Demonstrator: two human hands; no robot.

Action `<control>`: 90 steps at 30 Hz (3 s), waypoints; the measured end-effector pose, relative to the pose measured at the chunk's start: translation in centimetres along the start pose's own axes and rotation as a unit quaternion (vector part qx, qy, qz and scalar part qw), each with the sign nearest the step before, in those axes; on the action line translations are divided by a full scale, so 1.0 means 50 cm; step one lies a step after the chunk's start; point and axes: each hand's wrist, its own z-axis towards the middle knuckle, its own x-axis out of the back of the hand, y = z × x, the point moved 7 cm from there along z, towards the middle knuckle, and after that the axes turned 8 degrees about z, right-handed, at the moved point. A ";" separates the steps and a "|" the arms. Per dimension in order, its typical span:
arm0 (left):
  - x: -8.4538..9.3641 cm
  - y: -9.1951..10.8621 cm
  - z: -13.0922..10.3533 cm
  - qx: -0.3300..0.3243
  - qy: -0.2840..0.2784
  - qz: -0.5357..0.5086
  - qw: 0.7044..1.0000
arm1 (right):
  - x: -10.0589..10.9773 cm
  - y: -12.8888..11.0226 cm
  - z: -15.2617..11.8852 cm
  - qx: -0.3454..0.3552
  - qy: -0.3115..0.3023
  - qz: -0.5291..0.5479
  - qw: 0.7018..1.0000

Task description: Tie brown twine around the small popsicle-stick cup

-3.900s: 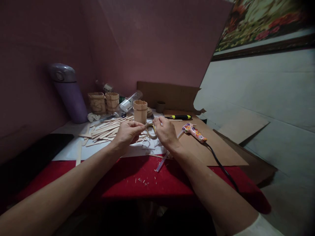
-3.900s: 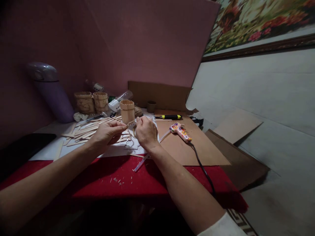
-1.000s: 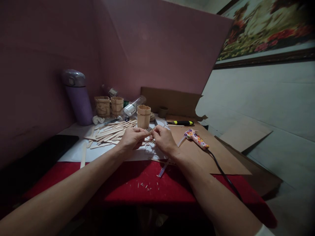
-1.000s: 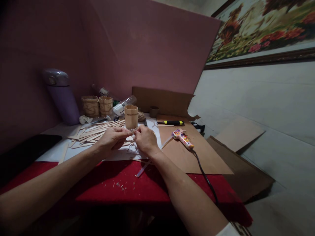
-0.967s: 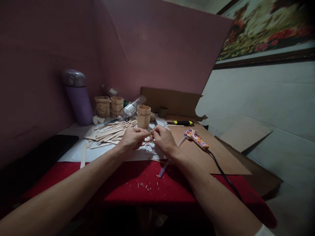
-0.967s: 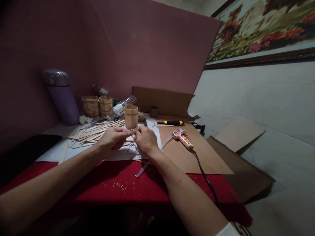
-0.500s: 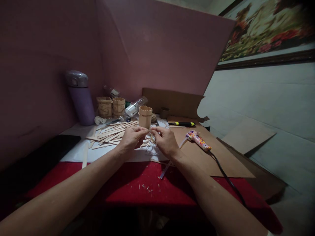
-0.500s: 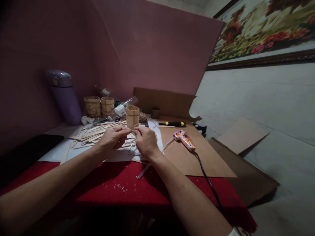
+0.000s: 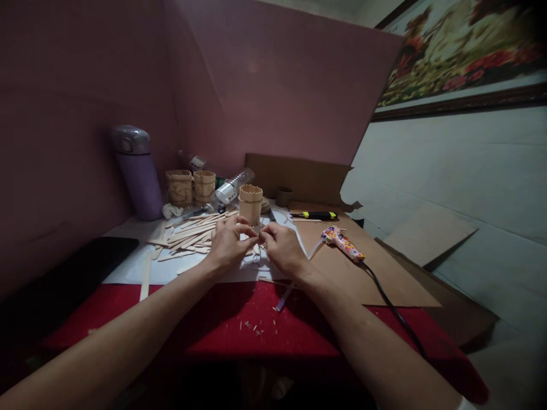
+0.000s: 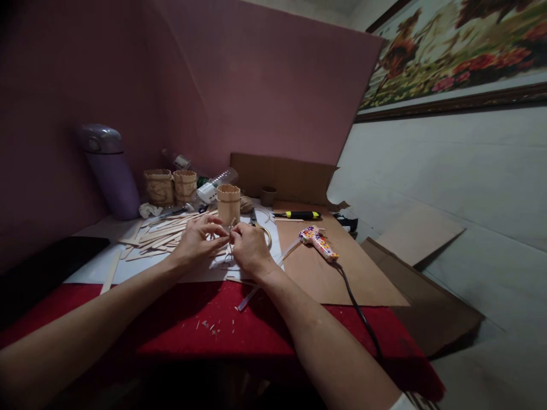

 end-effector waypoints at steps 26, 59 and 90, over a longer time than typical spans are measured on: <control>-0.034 0.001 -0.027 0.227 -0.103 -0.383 0.890 | -0.036 0.035 0.008 -0.157 -0.064 0.395 0.903; -0.019 -0.004 -0.020 0.182 -0.046 -0.341 0.921 | -0.030 0.024 0.006 -0.158 -0.031 0.421 0.893; -0.012 0.001 -0.021 0.198 -0.060 -0.297 0.932 | -0.033 0.041 0.009 -0.106 -0.028 0.278 0.954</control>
